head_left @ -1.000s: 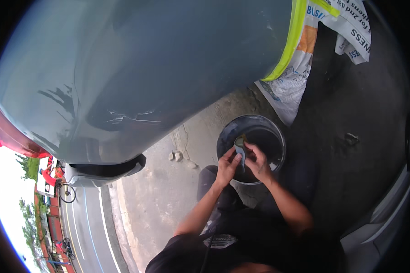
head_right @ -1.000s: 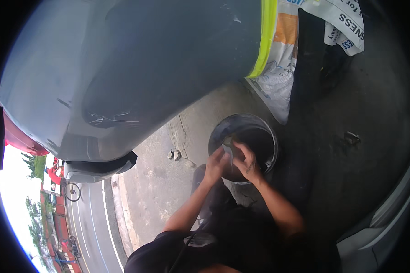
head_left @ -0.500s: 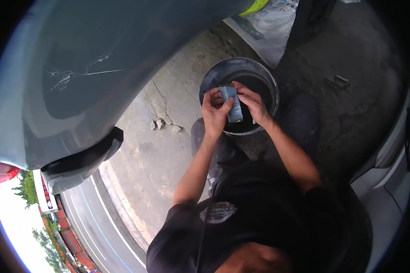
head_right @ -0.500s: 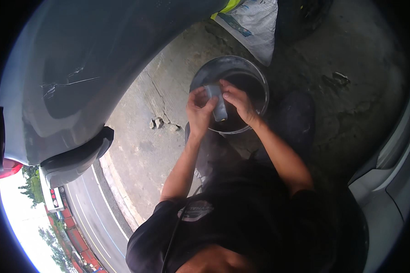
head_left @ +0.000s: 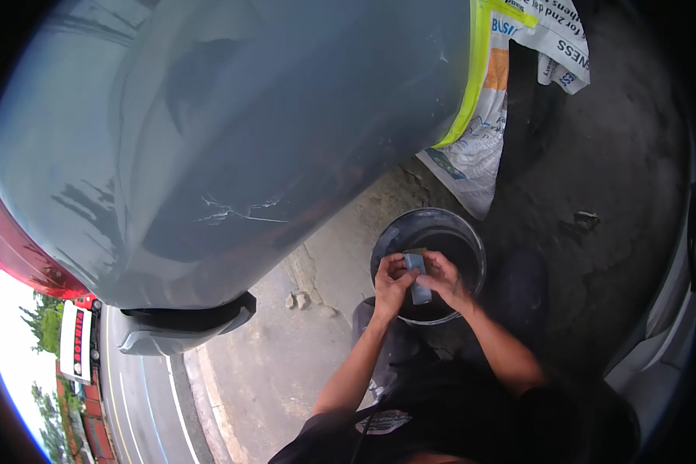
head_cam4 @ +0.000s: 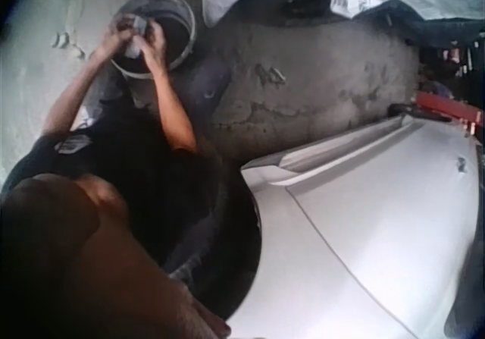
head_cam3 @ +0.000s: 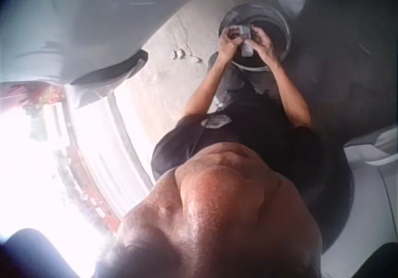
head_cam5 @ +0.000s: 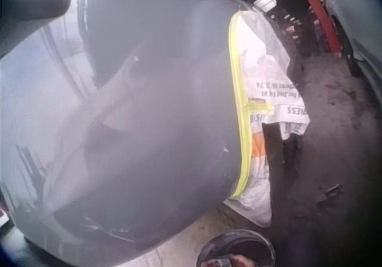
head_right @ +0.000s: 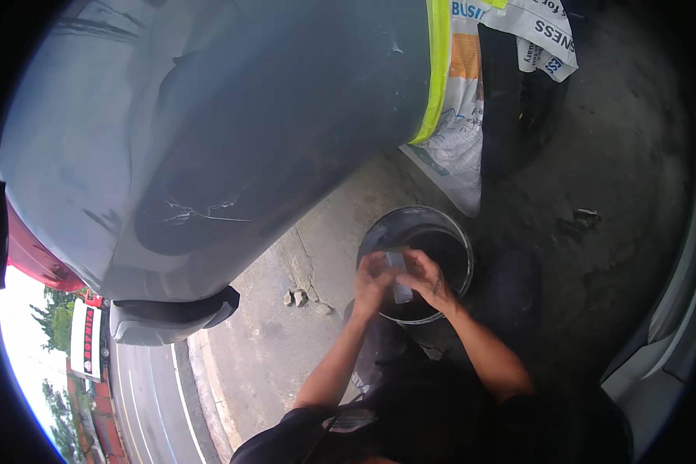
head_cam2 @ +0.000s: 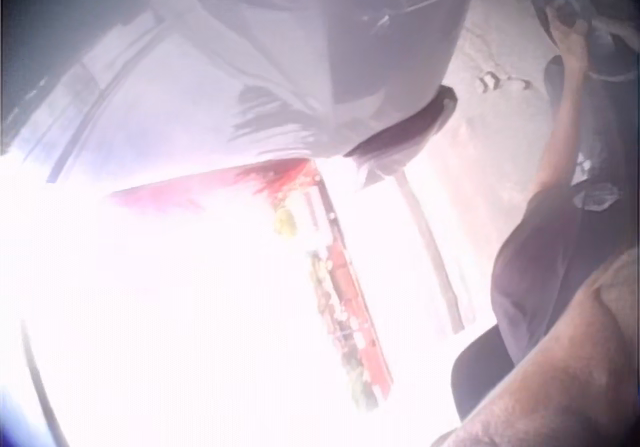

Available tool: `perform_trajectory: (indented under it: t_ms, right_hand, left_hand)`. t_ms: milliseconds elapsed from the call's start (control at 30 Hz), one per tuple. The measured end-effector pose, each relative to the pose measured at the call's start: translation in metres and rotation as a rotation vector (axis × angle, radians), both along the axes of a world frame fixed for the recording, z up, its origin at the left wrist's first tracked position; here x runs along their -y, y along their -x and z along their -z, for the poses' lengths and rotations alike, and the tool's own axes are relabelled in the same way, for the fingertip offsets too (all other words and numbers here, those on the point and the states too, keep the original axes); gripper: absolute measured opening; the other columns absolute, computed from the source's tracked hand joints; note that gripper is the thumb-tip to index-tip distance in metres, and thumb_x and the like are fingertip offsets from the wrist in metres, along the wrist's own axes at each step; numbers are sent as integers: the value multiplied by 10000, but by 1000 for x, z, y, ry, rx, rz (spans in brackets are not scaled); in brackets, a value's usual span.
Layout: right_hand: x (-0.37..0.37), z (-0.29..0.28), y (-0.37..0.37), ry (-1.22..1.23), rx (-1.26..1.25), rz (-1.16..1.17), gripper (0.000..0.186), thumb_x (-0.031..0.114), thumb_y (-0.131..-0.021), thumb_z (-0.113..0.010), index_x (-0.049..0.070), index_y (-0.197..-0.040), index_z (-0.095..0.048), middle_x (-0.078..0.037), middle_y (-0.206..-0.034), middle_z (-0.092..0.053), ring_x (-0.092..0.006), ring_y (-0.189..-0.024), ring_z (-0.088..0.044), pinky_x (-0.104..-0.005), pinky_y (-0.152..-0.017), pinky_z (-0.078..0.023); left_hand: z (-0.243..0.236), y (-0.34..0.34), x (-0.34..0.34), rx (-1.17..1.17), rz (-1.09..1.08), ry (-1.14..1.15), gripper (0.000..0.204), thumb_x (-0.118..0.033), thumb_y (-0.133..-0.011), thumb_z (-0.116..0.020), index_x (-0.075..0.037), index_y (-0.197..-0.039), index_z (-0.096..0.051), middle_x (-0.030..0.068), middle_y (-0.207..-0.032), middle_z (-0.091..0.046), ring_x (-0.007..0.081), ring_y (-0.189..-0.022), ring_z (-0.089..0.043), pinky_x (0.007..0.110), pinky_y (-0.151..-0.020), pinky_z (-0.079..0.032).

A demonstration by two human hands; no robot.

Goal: The person sits on the ground and uses a sanding block to sand a section of a car's rear bumper. They repeatedly dip the sanding block into a bucket of water and continue sanding the surface.

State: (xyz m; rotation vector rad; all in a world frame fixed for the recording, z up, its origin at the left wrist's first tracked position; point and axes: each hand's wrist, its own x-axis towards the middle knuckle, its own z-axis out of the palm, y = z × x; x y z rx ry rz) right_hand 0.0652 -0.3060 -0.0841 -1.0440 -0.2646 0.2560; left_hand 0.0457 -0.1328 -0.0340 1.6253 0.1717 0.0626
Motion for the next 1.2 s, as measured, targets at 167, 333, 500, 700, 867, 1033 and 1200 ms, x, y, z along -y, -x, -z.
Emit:
perform_trajectory:
  t_ms: [167,333,500,700,867,1033,1200]
  right_hand:
    - [6,2,-8,79,30,3,532,140,-936,-844,-1,-1389,-603,-107,-1238,-737,-175,-1136,-699,-343,-975,-558]
    - [6,5,-15,24,-91,52,462,136,-948,-817,-15,-1350,-647,-113,-1189,-760,-175,-1110,-715,-332,-968,-557]
    - [11,-2,-5,108,-72,37,466,118,-910,-817,-33,-1327,-671,-152,-1169,-768,-244,-1087,-732,-373,-977,-557]
    - [30,-141,-12,352,727,546,465,99,-928,-809,-24,-1354,-670,-232,-1296,-702,-375,-1178,-698,-413,-1005,-553]
    - [42,-252,-59,280,1099,1007,570,41,-839,-871,12,-1374,-677,-275,-1297,-656,-437,-1123,-691,-470,-956,-574]
    - [31,-311,-95,362,1317,1267,648,57,-755,-911,59,-1366,-695,-229,-1240,-657,-389,-1037,-687,-466,-895,-564]
    - [17,-331,-118,408,1321,1465,655,63,-755,-896,69,-1373,-679,-218,-1217,-640,-381,-1028,-661,-487,-840,-524]
  left_hand:
    - [-14,13,3,-129,15,72,463,-189,-988,-825,22,-1351,-631,115,-1227,-717,193,-1091,-693,340,-898,-596]
    - [-2,40,-53,-182,51,-75,369,-224,-1046,-761,-10,-1329,-663,133,-1393,-668,219,-1105,-713,365,-912,-611]
    - [-145,87,-32,350,-137,-571,384,-44,-990,-756,9,-1351,-637,183,-1403,-625,229,-1053,-745,357,-892,-613]
    - [-277,153,-78,1257,-666,-1094,416,-52,-1088,-561,37,-1473,-432,256,-1379,-593,293,-1156,-657,429,-1021,-559]
    - [-350,181,-147,1373,-982,-1358,416,-101,-1112,-574,16,-1485,-432,237,-1429,-591,307,-1252,-605,483,-1051,-485]
    - [-386,177,-200,1240,-1169,-1340,456,-190,-1123,-591,12,-1497,-427,218,-1440,-583,310,-1266,-587,484,-1092,-473]
    - [-371,143,-224,1162,-1162,-1320,510,-292,-1125,-605,-5,-1508,-429,192,-1480,-560,307,-1346,-553,528,-1195,-378]
